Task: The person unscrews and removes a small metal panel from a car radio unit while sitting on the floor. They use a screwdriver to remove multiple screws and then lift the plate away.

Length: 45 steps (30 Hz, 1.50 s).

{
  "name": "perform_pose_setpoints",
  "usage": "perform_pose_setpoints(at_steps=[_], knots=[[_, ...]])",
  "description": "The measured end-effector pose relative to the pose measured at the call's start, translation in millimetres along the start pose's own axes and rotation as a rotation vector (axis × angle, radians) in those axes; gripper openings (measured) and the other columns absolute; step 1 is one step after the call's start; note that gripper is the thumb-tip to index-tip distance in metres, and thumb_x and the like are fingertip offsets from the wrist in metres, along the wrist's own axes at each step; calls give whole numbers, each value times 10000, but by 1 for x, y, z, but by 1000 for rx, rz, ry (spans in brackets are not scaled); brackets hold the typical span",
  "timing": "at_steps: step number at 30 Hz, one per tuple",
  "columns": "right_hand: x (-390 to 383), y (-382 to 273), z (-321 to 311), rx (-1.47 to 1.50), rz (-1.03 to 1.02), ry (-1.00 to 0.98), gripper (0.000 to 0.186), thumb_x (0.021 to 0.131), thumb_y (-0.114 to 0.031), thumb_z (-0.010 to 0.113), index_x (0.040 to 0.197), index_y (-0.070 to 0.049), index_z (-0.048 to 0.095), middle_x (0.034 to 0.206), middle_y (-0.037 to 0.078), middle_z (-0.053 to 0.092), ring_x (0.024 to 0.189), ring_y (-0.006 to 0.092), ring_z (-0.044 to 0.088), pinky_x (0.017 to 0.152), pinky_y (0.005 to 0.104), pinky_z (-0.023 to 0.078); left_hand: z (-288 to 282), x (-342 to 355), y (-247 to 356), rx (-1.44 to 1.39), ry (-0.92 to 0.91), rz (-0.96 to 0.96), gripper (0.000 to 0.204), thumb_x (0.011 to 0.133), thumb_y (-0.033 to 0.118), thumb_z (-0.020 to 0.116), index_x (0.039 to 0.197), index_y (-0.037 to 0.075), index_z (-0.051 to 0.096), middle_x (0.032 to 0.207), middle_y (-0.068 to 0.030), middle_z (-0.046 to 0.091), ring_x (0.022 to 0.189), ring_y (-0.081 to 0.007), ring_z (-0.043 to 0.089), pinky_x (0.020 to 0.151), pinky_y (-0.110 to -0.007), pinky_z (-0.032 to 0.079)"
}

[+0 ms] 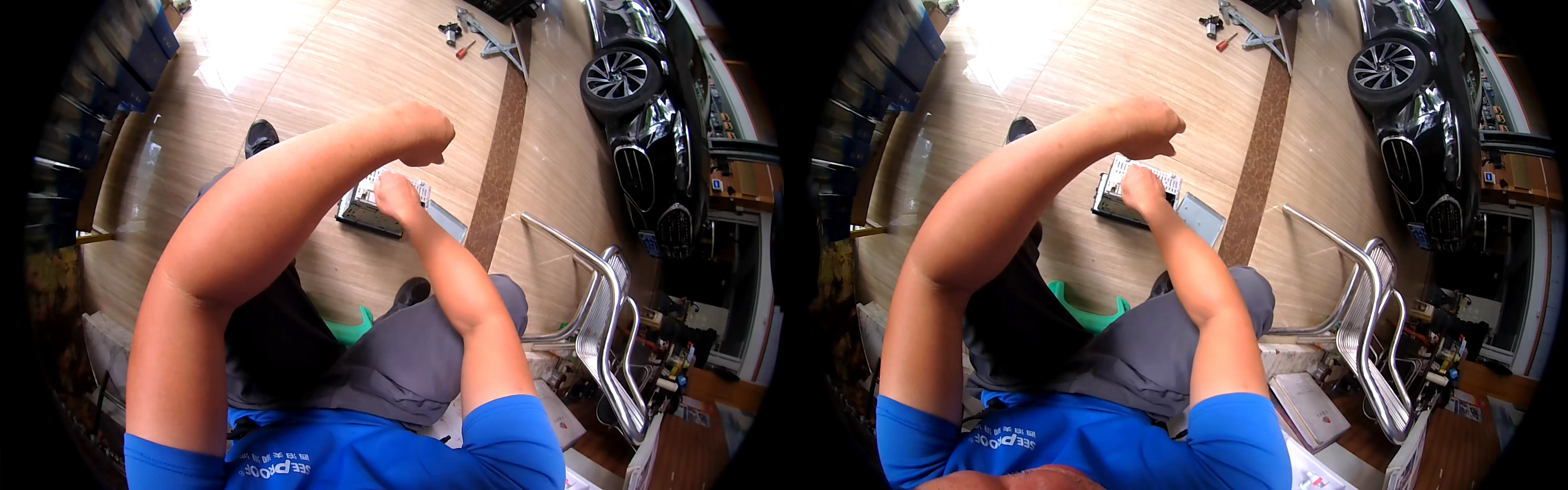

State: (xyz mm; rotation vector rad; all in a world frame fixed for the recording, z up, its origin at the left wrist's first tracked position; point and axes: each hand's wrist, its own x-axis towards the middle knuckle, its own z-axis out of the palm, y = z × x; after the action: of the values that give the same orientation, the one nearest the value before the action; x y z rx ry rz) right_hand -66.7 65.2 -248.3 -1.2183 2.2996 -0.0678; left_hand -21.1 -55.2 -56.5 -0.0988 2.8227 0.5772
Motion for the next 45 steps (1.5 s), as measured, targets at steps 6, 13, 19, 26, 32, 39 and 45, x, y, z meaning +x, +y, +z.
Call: perform_pose_setpoints(at_steps=[6,13,19,26,32,39,45], knots=[[-19,10,-32,149,-73,174,361,839,-10,475,1143,54,660,1058,305,669,1032,432,643,933,492,494,1,1,-3,1,-14,3,310,882,282,707,1061,30,672,1024,-197,704,1021,-381,659,884,-462,524],[-58,7,-67,208,-155,278,207,904,-115,590,1058,0,666,950,221,715,908,362,698,823,414,534,-2,-7,-3,12,-2,1,307,882,289,710,1052,36,676,1032,-190,707,1023,-374,661,879,-458,525],[-115,-11,-92,374,-84,355,197,939,-120,621,1086,7,655,874,165,718,787,233,712,736,343,542,0,-8,-3,5,66,11,300,899,324,705,992,43,759,1019,-173,728,983,-346,688,837,-439,545],[-86,22,-72,384,-204,482,212,898,-42,624,1102,12,647,926,186,712,825,268,705,768,349,544,4,-7,-12,5,19,-10,303,872,257,725,1056,21,678,962,-200,711,964,-386,670,832,-457,533],[-55,30,-36,459,-258,348,210,856,11,610,1065,-5,627,1019,233,665,967,419,646,838,446,522,14,-13,-23,52,-83,-52,312,880,246,711,1089,19,666,985,-203,710,993,-381,667,847,-460,530],[-40,32,-24,468,-316,375,189,866,-19,640,1052,-4,615,994,204,685,943,360,673,818,404,529,16,-11,-22,6,-118,-105,313,887,251,701,1098,23,664,1014,-197,709,1021,-369,662,866,-460,525],[-38,26,-24,489,-326,362,147,880,-26,623,1022,6,641,999,216,680,947,382,662,823,425,524,22,1,-14,15,-172,-109,298,878,264,704,1050,24,663,989,-193,707,998,-369,666,853,-453,528]])
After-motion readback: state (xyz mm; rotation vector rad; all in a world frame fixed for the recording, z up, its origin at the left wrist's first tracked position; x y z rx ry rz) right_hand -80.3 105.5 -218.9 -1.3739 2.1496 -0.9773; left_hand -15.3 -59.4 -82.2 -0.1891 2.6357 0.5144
